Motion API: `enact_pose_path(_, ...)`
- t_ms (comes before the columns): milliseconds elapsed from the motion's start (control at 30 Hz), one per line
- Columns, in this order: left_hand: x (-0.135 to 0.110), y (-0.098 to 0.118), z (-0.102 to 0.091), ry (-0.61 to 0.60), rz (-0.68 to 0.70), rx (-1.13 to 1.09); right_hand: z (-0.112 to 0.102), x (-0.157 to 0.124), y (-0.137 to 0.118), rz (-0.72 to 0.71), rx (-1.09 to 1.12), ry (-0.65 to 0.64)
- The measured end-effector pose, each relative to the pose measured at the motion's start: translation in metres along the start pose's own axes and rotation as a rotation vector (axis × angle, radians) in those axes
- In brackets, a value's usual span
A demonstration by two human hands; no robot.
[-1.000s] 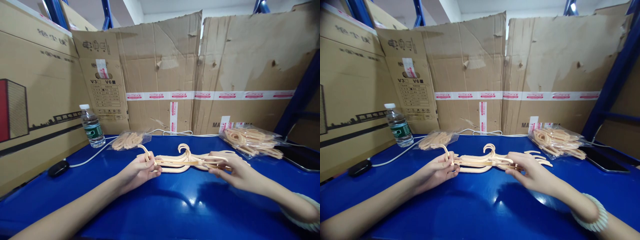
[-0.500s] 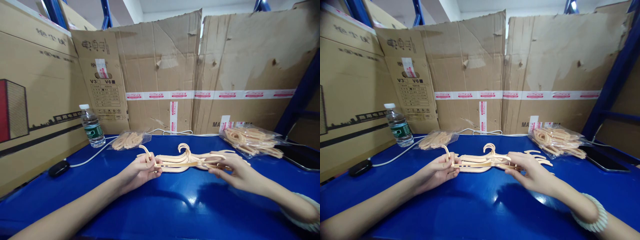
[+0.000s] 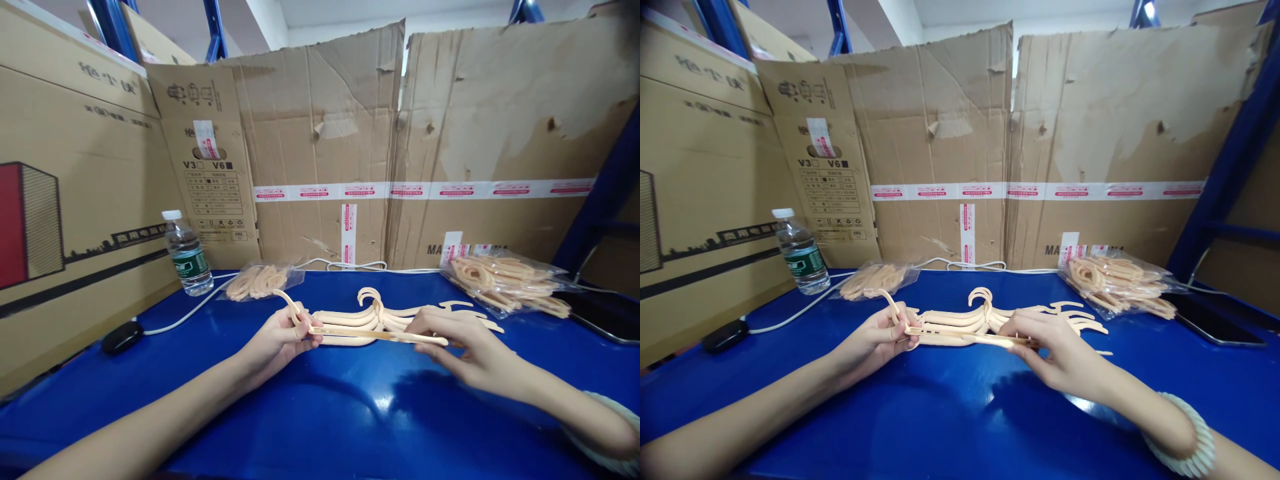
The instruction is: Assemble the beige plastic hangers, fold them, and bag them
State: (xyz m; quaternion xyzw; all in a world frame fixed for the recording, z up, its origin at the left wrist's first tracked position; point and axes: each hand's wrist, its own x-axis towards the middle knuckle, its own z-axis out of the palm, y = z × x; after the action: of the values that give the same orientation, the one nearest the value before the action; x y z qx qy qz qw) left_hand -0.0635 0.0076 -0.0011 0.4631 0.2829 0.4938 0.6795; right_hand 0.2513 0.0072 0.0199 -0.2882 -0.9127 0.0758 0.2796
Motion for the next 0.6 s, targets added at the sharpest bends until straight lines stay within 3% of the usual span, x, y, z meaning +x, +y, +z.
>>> enact_pose_path(300,0.003,-0.009,-0.005,0.073,0.125,0.019,0.007,0.003,-0.009,0.025,-0.001,0.053)
enact_pose_path(600,0.003,-0.006,0.000,0.171,0.187,0.061,0.012,0.004,-0.008,0.199,0.185,0.067)
